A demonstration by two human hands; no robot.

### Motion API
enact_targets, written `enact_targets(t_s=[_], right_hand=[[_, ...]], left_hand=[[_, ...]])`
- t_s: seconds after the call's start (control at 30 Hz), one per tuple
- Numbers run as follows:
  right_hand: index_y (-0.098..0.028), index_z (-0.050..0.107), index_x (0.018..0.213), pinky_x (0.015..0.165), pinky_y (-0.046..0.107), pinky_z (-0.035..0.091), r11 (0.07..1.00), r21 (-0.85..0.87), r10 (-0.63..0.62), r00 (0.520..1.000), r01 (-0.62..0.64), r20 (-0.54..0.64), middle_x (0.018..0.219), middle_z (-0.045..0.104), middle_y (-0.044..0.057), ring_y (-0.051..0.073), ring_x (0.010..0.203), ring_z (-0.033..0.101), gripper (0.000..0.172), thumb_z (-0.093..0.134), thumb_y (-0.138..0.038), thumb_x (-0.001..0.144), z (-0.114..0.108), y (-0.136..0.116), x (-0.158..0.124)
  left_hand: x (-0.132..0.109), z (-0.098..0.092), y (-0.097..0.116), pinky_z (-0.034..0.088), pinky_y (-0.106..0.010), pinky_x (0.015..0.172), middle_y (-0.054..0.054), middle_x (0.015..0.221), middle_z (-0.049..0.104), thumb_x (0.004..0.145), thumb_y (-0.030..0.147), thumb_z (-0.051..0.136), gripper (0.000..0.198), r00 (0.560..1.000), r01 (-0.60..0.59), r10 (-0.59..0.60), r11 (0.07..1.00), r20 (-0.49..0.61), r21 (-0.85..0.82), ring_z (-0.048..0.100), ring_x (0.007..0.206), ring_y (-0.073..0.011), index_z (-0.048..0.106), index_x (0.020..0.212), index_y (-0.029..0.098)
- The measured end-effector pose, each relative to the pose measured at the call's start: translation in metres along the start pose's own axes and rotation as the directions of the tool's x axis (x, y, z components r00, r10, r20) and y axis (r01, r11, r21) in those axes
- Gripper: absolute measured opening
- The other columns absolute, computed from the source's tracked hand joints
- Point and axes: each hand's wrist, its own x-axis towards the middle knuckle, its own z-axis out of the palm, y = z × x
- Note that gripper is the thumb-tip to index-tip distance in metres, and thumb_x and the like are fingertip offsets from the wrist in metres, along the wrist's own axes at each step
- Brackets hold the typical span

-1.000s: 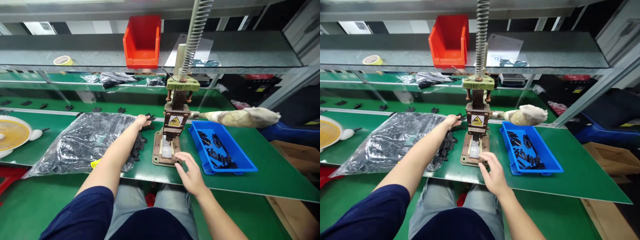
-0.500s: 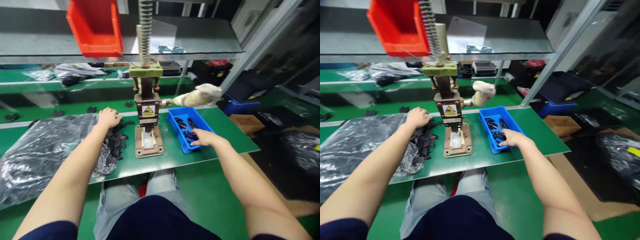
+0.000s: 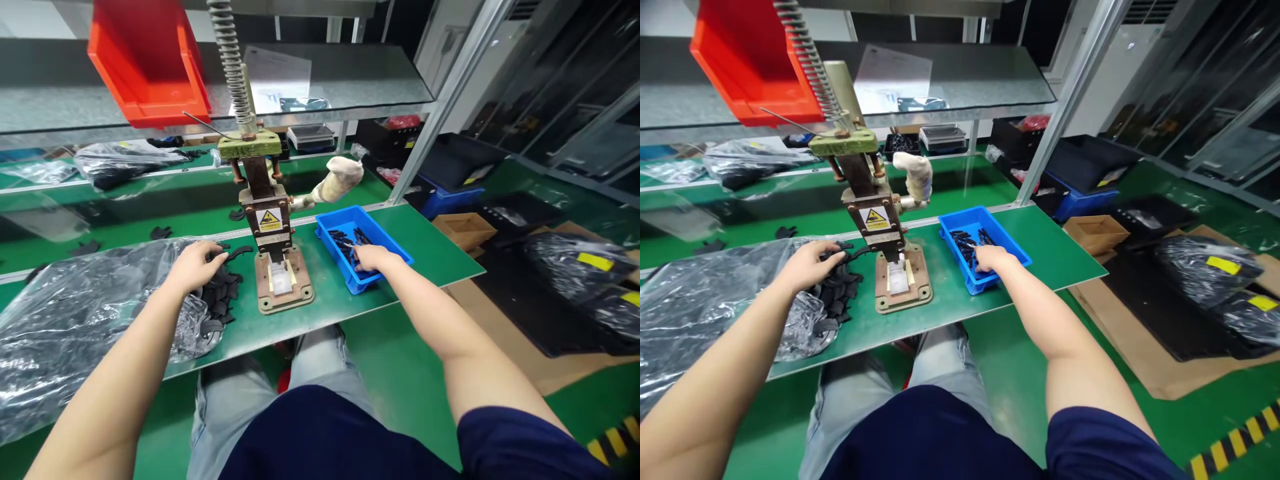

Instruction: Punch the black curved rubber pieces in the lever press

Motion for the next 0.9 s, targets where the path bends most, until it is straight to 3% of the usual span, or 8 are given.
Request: enact_targets(t_s=[0.1,0.2,0.27,0.37,0.47,0.63,0.77,0.9], right_hand=[[-0.018,0.063,0.138,0.105,0.048,0.063,1.0,-0.007,0.02,0.999,-0.021,-0.042,0.139,0.068,0.011,0.023,0.122,0.069,0.048,0.069,-0.048,0.1,0.003,0.0,0.002],[-0.017,0.063,0.137,0.105,0.047,0.063,0.999,-0.007,0.039,0.996,-0.039,-0.081,0.138,0.068,0.012,0.024,0.122,0.069,0.049,0.069,-0.048,0.1,0.006,0.001,0.006],[-0.018,0.063,0.137,0.104,0.047,0.063,0.999,-0.004,0.04,0.995,-0.04,-0.092,0.138,0.068,0.011,0.023,0.122,0.069,0.048,0.069,-0.048,0.1,0.007,0.003,0.008],[-0.019,0.063,0.138,0.104,0.047,0.063,0.999,0.002,0.037,0.993,-0.037,-0.108,0.139,0.068,0.011,0.023,0.121,0.069,0.047,0.068,-0.048,0.101,0.007,0.008,0.01],[-0.019,0.064,0.137,0.104,0.047,0.063,0.999,0.006,0.035,0.993,-0.034,-0.117,0.139,0.067,0.011,0.023,0.122,0.069,0.046,0.068,-0.048,0.101,0.005,0.011,0.013],[-0.017,0.064,0.137,0.107,0.049,0.062,0.998,0.0,0.056,0.991,-0.056,-0.123,0.142,0.066,0.013,0.025,0.126,0.068,0.049,0.07,-0.048,0.1,0.002,0.009,0.018],[-0.016,0.065,0.134,0.105,0.047,0.063,0.996,-0.005,0.083,0.992,-0.084,-0.096,0.136,0.069,0.011,0.023,0.121,0.069,0.046,0.07,-0.047,0.1,0.001,0.005,0.018],[-0.017,0.069,0.123,0.1,0.043,0.064,0.998,0.058,0.038,0.982,-0.028,-0.184,0.124,0.073,0.008,0.02,0.112,0.072,0.037,0.071,-0.044,0.099,-0.011,0.01,0.015]], left_hand=[[0.009,-0.002,0.006,0.051,-0.05,0.112,-0.014,0.134,0.077,0.097,0.058,0.055,0.048,0.999,0.041,-0.043,0.997,0.03,0.066,0.067,0.128,-0.0367,0.076,0.121,0.022],[0.011,0.005,0.015,0.029,-0.071,0.125,-0.018,0.143,0.072,0.093,0.052,0.063,0.037,0.994,-0.074,0.048,0.959,0.099,0.274,0.049,0.15,-0.0447,0.077,0.112,0.023],[0.008,0.011,0.021,0.019,-0.077,0.126,-0.019,0.147,0.069,0.097,0.053,0.06,0.038,0.997,-0.078,0.067,0.943,0.045,0.324,0.041,0.157,-0.0456,0.077,0.114,0.023],[-0.004,0.018,0.029,0.029,-0.069,0.126,-0.018,0.145,0.07,0.102,0.057,0.051,0.047,0.996,-0.062,0.077,0.959,-0.043,0.275,0.051,0.15,-0.0418,0.076,0.121,0.022],[-0.019,0.026,0.036,0.043,-0.055,0.121,-0.014,0.14,0.073,0.101,0.057,0.053,0.044,0.991,-0.135,0.137,0.977,0.0,0.167,0.061,0.138,-0.0357,0.076,0.118,0.023],[-0.037,0.031,0.044,0.045,-0.045,0.122,-0.013,0.137,0.075,0.102,0.055,0.055,0.042,0.984,-0.154,0.15,0.988,-0.095,-0.031,0.063,0.137,-0.0305,0.077,0.115,0.022],[-0.046,0.022,0.048,0.038,-0.051,0.127,-0.018,0.139,0.072,0.102,0.049,0.059,0.038,0.969,-0.107,0.099,0.994,-0.227,-0.025,0.059,0.142,-0.033,0.076,0.117,0.019],[-0.058,0.022,0.053,0.025,-0.063,0.132,-0.015,0.13,0.076,0.102,0.041,0.063,0.028,0.986,-0.086,0.083,0.996,-0.146,-0.015,0.066,0.133,-0.0342,0.075,0.117,0.021]])
